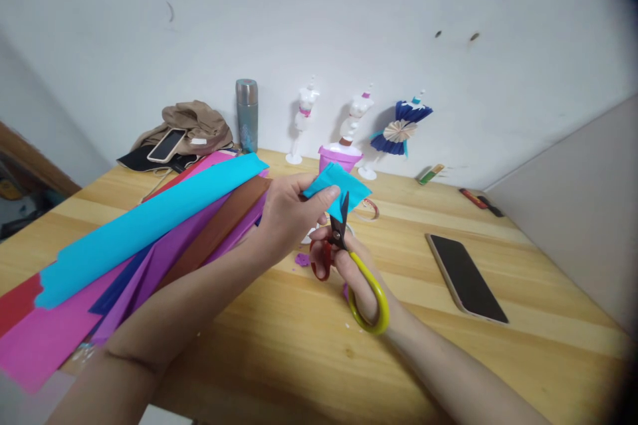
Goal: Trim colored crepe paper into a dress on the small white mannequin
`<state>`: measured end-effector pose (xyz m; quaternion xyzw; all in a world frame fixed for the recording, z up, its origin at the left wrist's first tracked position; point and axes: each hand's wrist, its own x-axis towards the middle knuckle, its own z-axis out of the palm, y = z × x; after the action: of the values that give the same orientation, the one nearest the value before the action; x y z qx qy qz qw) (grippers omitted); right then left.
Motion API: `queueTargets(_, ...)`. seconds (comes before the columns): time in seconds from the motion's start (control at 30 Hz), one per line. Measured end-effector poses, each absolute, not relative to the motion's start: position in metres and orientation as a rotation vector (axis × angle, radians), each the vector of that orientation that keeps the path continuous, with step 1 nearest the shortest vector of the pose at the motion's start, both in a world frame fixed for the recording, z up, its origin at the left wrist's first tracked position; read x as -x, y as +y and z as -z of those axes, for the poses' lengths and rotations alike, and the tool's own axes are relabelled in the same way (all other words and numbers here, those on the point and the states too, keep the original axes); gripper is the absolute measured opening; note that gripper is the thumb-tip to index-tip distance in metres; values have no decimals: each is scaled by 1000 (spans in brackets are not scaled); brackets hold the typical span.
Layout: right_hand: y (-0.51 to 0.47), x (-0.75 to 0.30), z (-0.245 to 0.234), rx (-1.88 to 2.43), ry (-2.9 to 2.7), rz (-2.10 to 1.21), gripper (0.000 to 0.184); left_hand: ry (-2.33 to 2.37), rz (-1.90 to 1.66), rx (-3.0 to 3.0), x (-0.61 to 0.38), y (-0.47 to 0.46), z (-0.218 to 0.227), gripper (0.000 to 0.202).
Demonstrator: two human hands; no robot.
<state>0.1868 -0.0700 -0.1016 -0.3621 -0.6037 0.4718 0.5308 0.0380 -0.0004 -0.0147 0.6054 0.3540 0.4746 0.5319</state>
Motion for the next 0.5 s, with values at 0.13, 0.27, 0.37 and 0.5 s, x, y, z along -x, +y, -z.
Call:
queueTargets(0.13,-69,-186,101,878,-1427,-1132,56,855,-1131,-1447,-38,-1,14,33)
queueTargets(0.27,-67,-186,98,877,-1414,-1122,56,839,-1136,-1407,-40,-2,12,33)
queueTargets(0.37,-67,-186,97,861,-1421,-1111,55,824,-1161,-1394,-43,-4,14,31)
queueTargets(0.5,-67,-186,96,863,-1443,-1109,54,850,-1195,-1434,-44,-6,18,31)
